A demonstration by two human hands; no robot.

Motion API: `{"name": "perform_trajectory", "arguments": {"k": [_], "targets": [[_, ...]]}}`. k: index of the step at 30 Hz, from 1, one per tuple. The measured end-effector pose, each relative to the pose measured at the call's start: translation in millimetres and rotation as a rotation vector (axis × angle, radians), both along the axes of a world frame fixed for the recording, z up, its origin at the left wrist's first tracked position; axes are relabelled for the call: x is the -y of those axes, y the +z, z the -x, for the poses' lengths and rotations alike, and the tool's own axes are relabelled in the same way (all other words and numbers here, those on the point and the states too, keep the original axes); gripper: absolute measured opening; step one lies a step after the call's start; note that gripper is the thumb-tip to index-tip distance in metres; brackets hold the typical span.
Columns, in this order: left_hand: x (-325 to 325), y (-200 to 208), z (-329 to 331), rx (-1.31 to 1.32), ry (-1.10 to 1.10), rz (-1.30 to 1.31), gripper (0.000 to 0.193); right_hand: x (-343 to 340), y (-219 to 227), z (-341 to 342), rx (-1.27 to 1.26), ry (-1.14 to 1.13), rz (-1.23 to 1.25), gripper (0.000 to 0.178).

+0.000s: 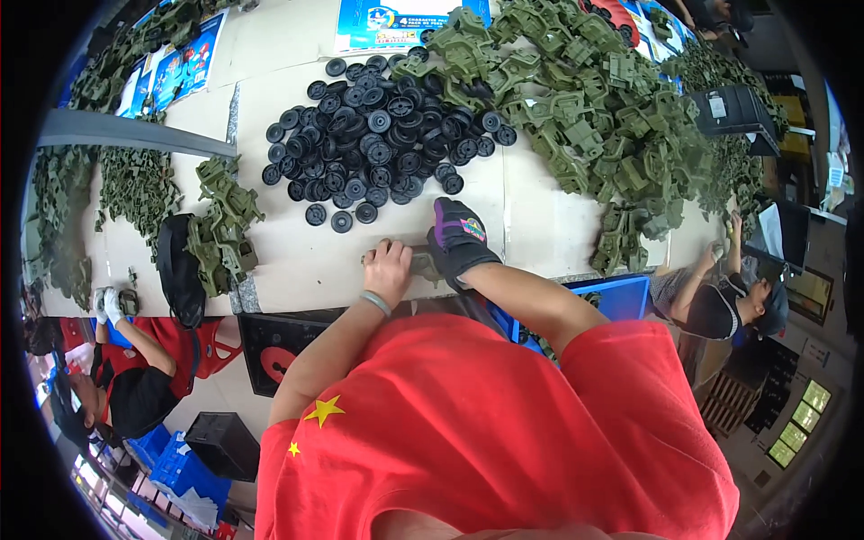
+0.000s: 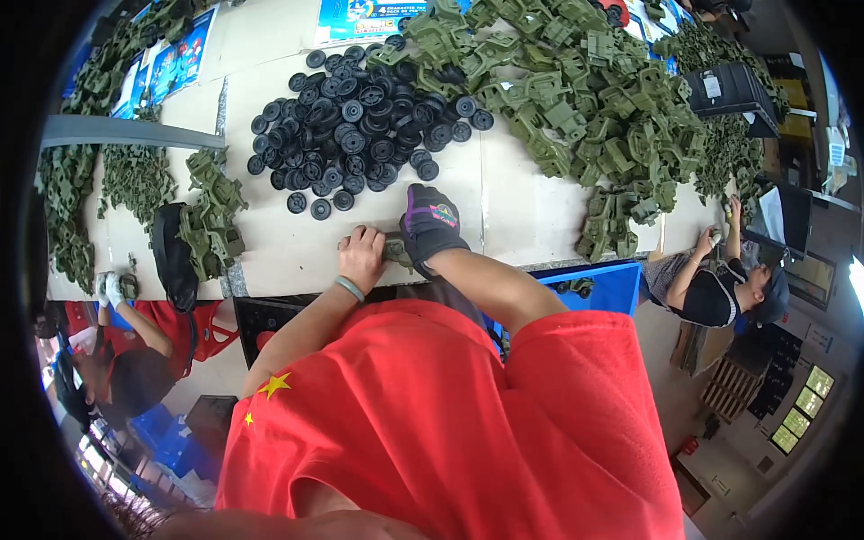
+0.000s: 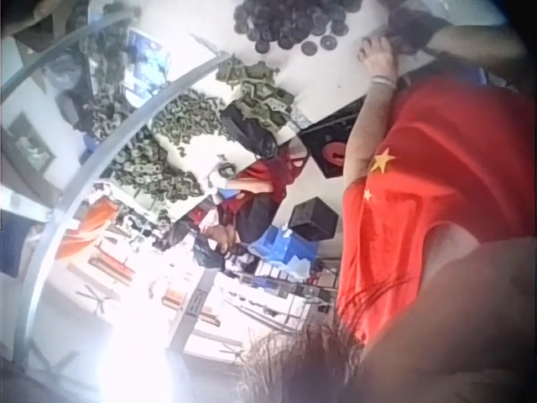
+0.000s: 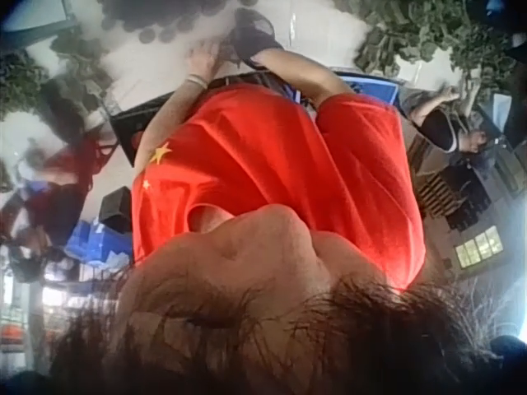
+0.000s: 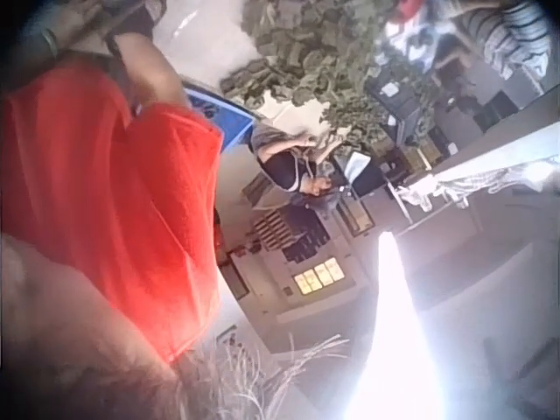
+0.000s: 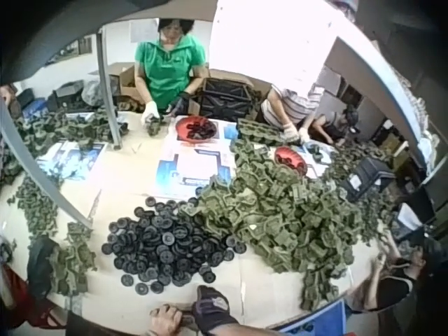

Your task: The person assembles toy tank components by hand, sorting plastic parts, toy wheels, and toy tank chassis at a factory workbench.

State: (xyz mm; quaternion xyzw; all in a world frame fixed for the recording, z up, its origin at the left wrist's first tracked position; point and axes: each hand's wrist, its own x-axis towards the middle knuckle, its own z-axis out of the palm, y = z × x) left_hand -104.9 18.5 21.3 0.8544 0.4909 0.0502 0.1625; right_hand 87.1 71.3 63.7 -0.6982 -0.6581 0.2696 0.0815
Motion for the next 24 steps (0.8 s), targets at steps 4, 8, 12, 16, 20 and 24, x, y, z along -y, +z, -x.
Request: {"name": "perform_trajectory", "arguments": {"k": [4, 8, 12, 16, 20, 24], "targets": [[-3, 3, 0, -0.019, -0.019, 0.007, 0.061, -15, 16, -3, 0.068, 0.322, -0.177, 0.023], [-5, 5, -3, 0.007, -0.023, -0.006, 0.062, -27, 2, -13, -0.137, 0.812, -0.192, 0.031], [-4, 3, 0, 0.012, -0.026, 0.008, 0.061, -15, -6, -9, -0.027, 0.553, 0.024, 0.03], [-2, 5, 3, 0.022, -0.02, 0.03, 0.059, -9, 2, -6, -0.074, 0.117, 0.03, 0.028], [-1, 4, 0, -0.003, -0.005, 0.005, 0.057, -34, 3, -8, -0.14, 0.792, -0.095, 0.029], [-7, 8, 1, 0.052, -0.003, 0.051, 0.055, -33, 8, -7, -0.122, 0.748, -0.131, 0.022]]}}
